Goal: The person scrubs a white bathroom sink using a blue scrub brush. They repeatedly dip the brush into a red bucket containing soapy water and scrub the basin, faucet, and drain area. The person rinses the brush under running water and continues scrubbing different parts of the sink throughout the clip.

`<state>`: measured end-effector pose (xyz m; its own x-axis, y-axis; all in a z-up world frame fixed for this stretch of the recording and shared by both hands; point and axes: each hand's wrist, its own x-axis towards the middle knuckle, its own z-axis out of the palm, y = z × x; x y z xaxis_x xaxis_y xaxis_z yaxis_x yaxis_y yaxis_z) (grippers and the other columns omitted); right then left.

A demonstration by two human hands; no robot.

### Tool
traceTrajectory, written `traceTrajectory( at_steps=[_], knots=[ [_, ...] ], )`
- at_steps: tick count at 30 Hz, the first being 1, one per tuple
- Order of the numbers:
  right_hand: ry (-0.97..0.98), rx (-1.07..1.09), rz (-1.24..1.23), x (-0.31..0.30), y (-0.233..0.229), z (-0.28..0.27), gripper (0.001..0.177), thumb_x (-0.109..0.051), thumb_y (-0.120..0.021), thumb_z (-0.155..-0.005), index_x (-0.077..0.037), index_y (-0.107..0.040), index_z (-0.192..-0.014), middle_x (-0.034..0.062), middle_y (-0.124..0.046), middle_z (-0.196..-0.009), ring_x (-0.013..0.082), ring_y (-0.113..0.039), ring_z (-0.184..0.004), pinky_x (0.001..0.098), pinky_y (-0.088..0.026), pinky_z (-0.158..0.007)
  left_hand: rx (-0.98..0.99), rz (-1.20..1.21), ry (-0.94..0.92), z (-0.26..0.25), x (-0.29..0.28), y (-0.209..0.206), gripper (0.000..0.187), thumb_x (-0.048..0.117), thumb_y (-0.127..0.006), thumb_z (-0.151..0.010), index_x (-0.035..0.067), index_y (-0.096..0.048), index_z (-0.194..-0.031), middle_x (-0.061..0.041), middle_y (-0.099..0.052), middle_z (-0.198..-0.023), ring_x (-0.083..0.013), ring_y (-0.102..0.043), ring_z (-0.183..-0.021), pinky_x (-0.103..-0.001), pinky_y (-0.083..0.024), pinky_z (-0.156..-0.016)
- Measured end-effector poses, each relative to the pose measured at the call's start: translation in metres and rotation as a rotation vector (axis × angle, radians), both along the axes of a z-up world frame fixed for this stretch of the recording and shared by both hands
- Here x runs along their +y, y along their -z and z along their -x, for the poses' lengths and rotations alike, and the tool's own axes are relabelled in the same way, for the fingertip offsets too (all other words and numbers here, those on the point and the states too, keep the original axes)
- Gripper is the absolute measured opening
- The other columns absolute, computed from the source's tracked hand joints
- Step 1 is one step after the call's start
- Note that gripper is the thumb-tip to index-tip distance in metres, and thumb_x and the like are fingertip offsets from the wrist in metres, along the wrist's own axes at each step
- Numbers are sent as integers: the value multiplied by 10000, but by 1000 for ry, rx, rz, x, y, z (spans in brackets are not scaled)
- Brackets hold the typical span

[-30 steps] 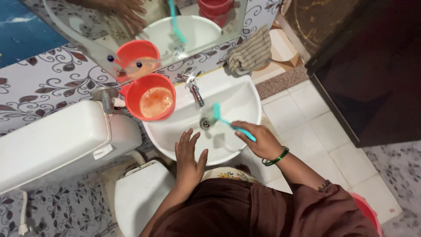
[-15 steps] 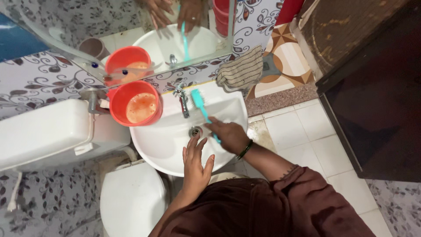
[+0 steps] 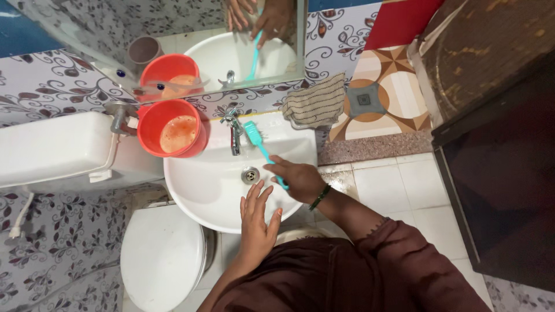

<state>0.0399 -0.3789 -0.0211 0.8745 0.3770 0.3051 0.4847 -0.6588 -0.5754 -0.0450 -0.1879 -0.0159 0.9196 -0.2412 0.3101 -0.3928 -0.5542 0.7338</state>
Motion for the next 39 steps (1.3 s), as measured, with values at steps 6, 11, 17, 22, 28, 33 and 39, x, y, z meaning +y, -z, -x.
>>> traceTrajectory(
  at_steps=[6, 11, 17, 22, 28, 33, 39],
  knots=[
    [154, -21, 7, -37, -1, -17, 343, -256, -684, -961, -192, -669, -1298, 121, -643, -1395, 319, -736, -1026, 409, -597, -833, 2, -22, -29, 5, -7, 2, 514, 204, -646, -952, 53, -537, -1431, -188, -436, -1575, -401, -351, -1498, -615, -185, -1198],
    [41, 86, -15, -12, -12, -10, 350, -249, -675, -948, -202, -665, -1295, 115, -634, -1395, 310, -746, -956, 407, -600, -794, -17, -12, -29, 5, -8, 0, 504, 209, -645, -962, 59, -537, -1431, -185, -438, -1577, -392, -364, -1498, -613, -189, -1203],
    [127, 26, -101, -27, -24, 7, 307, -268, -683, -967, -184, -675, -1262, 133, -693, -1303, 329, -740, -998, 419, -601, -824, -17, -13, -30, 3, 0, 2, 497, 222, -655, -959, 68, -547, -1419, -185, -438, -1578, -394, -374, -1490, -612, -203, -1194],
    [234, -80, -13, -9, -23, -4, 291, -271, -663, -980, -162, -675, -1249, 174, -681, -1292, 347, -733, -979, 431, -596, -817, 6, -22, 4, -1, 10, -3, 514, 217, -656, -951, 64, -546, -1429, -190, -430, -1581, -407, -363, -1491, -625, -191, -1195],
    [123, 83, -104, 5, -30, 8, 314, -270, -683, -954, -159, -674, -1248, 133, -746, -1188, 342, -743, -978, 430, -594, -814, -20, 3, 68, -10, 34, -10, 479, 214, -648, -971, 55, -553, -1413, -200, -421, -1588, -407, -366, -1492, -619, -204, -1195],
    [366, -80, 3, 4, -17, 2, 305, -254, -670, -973, -180, -657, -1269, 175, -688, -1274, 351, -727, -1007, 431, -594, -835, 7, -7, 99, -20, 61, -13, 491, 208, -646, -953, 39, -561, -1406, -187, -430, -1574, -395, -368, -1487, -617, -212, -1200],
    [225, 86, -51, 47, -17, -8, 331, -269, -665, -954, -191, -652, -1275, 118, -684, -1326, 360, -719, -979, 455, -581, -820, -2, -9, 166, -31, 78, -16, 496, 215, -659, -948, 74, -555, -1412, -162, -440, -1573, -386, -361, -1499, -624, -201, -1196]
  ],
)
